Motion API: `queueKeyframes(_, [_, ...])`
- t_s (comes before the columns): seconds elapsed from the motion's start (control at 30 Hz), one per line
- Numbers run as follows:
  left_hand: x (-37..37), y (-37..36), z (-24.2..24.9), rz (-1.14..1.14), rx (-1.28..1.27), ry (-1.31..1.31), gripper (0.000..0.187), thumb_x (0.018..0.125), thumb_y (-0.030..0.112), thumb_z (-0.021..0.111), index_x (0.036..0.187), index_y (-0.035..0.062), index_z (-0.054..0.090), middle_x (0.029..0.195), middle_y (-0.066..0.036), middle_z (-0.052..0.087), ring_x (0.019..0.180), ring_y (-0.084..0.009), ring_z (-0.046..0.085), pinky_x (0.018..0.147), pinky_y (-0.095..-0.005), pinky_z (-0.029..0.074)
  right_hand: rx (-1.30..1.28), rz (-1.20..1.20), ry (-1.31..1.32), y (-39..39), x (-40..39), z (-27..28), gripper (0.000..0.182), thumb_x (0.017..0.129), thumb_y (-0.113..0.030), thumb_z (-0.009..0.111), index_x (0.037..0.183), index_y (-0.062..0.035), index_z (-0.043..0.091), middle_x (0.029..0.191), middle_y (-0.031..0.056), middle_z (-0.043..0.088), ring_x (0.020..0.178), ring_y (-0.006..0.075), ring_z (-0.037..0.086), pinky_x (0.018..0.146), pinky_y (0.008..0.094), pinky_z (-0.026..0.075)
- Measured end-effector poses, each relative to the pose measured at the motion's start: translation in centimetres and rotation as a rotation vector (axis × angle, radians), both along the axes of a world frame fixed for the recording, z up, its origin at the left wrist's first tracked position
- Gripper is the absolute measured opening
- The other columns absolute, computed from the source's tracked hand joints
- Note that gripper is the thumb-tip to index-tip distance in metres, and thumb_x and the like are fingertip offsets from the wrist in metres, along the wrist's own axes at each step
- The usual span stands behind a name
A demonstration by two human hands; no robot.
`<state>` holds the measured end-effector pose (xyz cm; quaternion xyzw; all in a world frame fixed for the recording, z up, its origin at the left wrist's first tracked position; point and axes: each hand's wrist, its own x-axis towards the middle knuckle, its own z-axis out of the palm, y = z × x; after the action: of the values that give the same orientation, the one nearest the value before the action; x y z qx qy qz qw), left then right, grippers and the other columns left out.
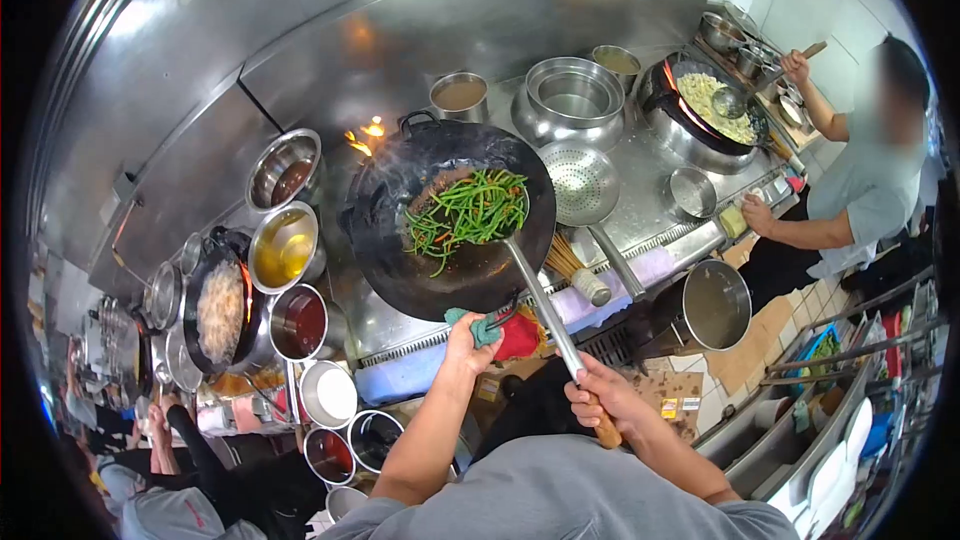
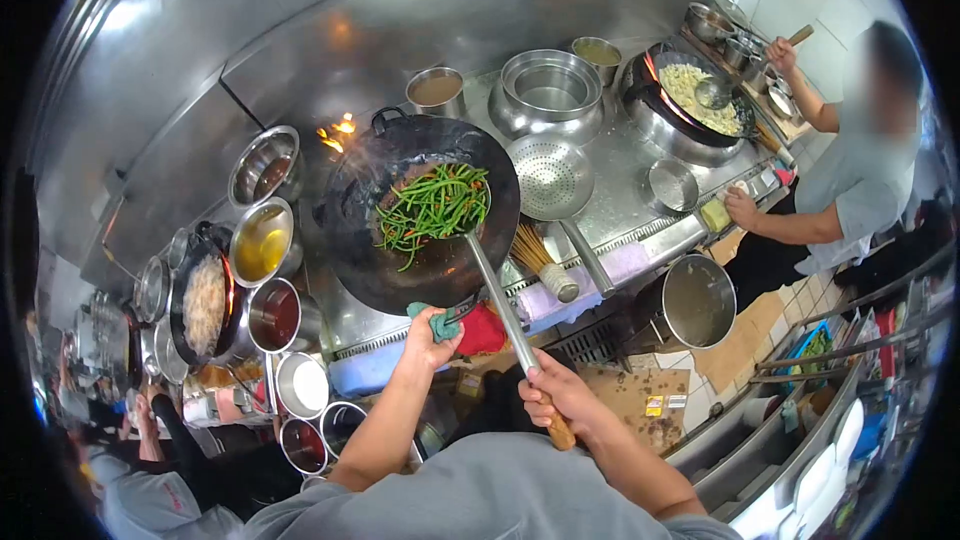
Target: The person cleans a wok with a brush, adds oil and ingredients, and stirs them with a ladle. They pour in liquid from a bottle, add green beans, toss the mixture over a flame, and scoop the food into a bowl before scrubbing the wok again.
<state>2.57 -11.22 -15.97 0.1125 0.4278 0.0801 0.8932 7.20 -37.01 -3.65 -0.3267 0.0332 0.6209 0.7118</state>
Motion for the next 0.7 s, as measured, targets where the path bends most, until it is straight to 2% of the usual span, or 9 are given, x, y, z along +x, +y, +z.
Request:
queueKeyframes(0.07, [0.0,0.6,-1.1,-0.012,0.027,-0.03,0.009,0.077,0.011,0.059,0.082,0.0059,0.054,0.079,-0.01,0.06,0.071,-0.0243,0.058,0.066,-0.0361,0.053,-0.037,0.008,-0.061,0.0,0.1,-1.3,0.031,0.098,-0.021,0.045,0.129,-0.0203,0.04,0.069,-0.0024,0.039,0.046,0.0041,0.034,0.042,0.0209,0.034])
queueKeyframes(0.17, [0.4,1.2,-2.1,0.004,0.082,-0.004,0.01,0.075,0.013,0.061,0.079,0.0078,0.054,0.075,-0.008,0.059,0.066,-0.0232,0.057,0.06,-0.035,0.052,0.004,0.016,0.025,0.1,1.2,-2.5,0.012,0.097,-0.018,0.046,0.109,-0.0178,0.046,0.069,-0.0038,0.041,0.049,0.0032,0.037,0.043,0.0199,0.034])
queueKeyframes(0.27, [0.9,2.0,-1.8,-0.033,0.141,-0.047,0.009,0.077,0.015,0.06,0.078,0.0103,0.053,0.074,-0.006,0.058,0.065,-0.0216,0.056,0.059,-0.0351,0.049,0.126,0.013,0.106,-0.7,0.5,-2.6,0.009,0.097,-0.016,0.047,0.105,-0.0166,0.046,0.068,-0.004,0.041,0.049,0.0025,0.037,0.043,0.0195,0.034])
queueKeyframes(0.4, [-3.0,-2.5,2.7,-0.097,0.17,-0.069,0.011,0.076,0.016,0.063,0.075,0.011,0.053,0.07,-0.004,0.057,0.061,-0.019,0.058,0.055,-0.0303,0.05,0.192,-0.011,0.139,-6.6,-1.7,1.2,0.02,0.095,-0.014,0.05,0.115,-0.0158,0.047,0.069,-0.004,0.041,0.049,0.0016,0.038,0.043,0.0188,0.035])
queueKeyframes(0.43, [-4.9,-5.0,4.5,-0.095,0.13,-0.014,0.015,0.075,0.015,0.063,0.08,0.0081,0.051,0.073,-0.007,0.057,0.065,-0.0206,0.059,0.059,-0.0298,0.054,0.217,-0.013,0.143,-9.4,-2.5,1.9,0.032,0.095,-0.013,0.05,0.126,-0.0159,0.043,0.068,-0.0041,0.04,0.047,0.0011,0.036,0.041,0.0181,0.035])
queueKeyframes(0.5, [-9.3,-9.5,4.7,-0.232,0.08,-0.01,0.023,0.074,0.014,0.064,0.091,0.0049,0.051,0.083,-0.011,0.059,0.072,-0.0218,0.059,0.057,-0.0298,0.052,0.249,-0.061,0.119,-15.8,-4.6,2.5,0.036,0.095,-0.013,0.049,0.13,-0.0159,0.04,0.068,-0.0043,0.039,0.046,0.001,0.035,0.039,0.0177,0.034])
queueKeyframes(0.53, [-11.7,-11.0,3.3,-0.329,0.114,-0.043,0.026,0.075,0.014,0.063,0.096,0.0046,0.05,0.089,-0.014,0.059,0.076,-0.0236,0.059,0.061,-0.0327,0.052,0.272,-0.08,0.096,-18.8,-5.7,2.6,0.04,0.096,-0.014,0.047,0.134,-0.0158,0.037,0.067,-0.0045,0.038,0.044,0.0009,0.034,0.037,0.0173,0.033])
queueKeyframes(0.6, [-13.7,-16.6,5.6,-0.486,0.304,0.095,0.029,0.077,0.012,0.058,0.102,0.0015,0.05,0.094,-0.019,0.06,0.084,-0.0301,0.06,0.072,-0.0426,0.05,0.26,-0.178,0.093,-24.0,-8.9,2.6,0.044,0.096,-0.015,0.047,0.137,-0.0159,0.033,0.066,-0.0047,0.037,0.044,0.001,0.034,0.036,0.0171,0.032])
queueKeyframes(0.7, [-12.8,-21.2,3.7,-0.728,0.298,-0.004,0.03,0.074,0.011,0.058,0.101,-0.0029,0.055,0.087,-0.019,0.062,0.076,-0.0305,0.062,0.071,-0.0443,0.051,0.192,-0.364,0.037,-29.4,-14.6,2.7,0.051,0.095,-0.017,0.049,0.141,-0.0161,0.027,0.065,-0.0038,0.035,0.043,0.0011,0.033,0.035,0.0171,0.031])
